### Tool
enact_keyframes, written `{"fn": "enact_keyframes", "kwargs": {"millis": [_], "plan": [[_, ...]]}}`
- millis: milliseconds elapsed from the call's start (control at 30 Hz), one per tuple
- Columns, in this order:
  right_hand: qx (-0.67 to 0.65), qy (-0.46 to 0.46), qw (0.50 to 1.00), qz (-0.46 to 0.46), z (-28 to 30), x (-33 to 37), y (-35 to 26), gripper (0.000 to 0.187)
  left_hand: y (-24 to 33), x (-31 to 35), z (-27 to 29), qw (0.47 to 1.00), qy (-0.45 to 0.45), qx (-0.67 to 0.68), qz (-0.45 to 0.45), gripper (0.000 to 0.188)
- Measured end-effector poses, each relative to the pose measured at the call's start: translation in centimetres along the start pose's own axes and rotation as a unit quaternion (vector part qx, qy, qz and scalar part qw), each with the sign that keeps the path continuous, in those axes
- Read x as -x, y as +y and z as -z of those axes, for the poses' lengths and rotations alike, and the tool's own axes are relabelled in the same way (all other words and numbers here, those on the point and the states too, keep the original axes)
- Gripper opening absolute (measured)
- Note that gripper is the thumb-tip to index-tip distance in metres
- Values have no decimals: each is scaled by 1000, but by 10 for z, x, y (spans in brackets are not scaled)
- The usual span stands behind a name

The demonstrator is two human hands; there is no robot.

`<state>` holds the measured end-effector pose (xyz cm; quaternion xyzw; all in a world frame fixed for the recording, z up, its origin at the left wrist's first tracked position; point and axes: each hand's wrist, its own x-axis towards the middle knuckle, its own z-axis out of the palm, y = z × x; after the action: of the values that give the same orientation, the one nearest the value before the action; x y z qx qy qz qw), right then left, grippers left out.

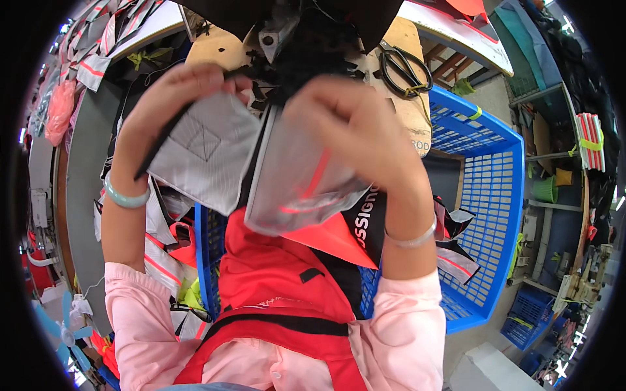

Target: The person operates a sewing machine to stitch seams on white safety vests with red and black trim. They align the fabric under the presser foot, sew the seam, and place the finished item into a blue plastic crate.

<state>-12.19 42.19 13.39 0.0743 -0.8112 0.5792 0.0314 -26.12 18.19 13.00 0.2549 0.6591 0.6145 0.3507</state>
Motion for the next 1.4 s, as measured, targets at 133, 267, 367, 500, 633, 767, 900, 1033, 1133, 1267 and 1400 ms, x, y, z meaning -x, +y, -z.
{"fn": "enact_keyframes", "kwargs": {"millis": [133,267,367,500,633,767,900,1033,1133,1267,1400], "plan": [[76,-31,995,50,-38,29,-1,34,-1,35,-19,991,-94,-94,-18,24],[232,-176,956,40,-70,33,12,32,11,49,-38,958,-168,-195,-123,22],[106,-131,984,-50,-81,36,6,36,21,58,-48,914,-24,-371,-162,22],[-7,-111,981,-160,-77,35,-3,37,13,67,-68,807,220,-502,-218,25],[-170,-32,983,-56,-75,37,19,39,8,52,-71,869,218,-399,-197,26],[-257,128,958,-8,-53,17,14,33,7,34,-53,907,162,-353,-166,30],[-168,157,973,-17,-46,-2,16,20,8,22,-49,897,159,-386,-145,34],[-145,174,974,-11,-43,-20,28,17,-2,4,-31,893,148,-391,-167,35],[-169,156,972,-36,-40,-31,35,19,-5,-7,-24,934,128,-316,-102,32],[-207,160,964,-42,-39,-41,44,19,-10,-23,-12,943,90,-306,-88,30],[-240,162,956,-40,-38,-47,43,17,-10,-27,-5,960,70,-260,-73,29]]}}
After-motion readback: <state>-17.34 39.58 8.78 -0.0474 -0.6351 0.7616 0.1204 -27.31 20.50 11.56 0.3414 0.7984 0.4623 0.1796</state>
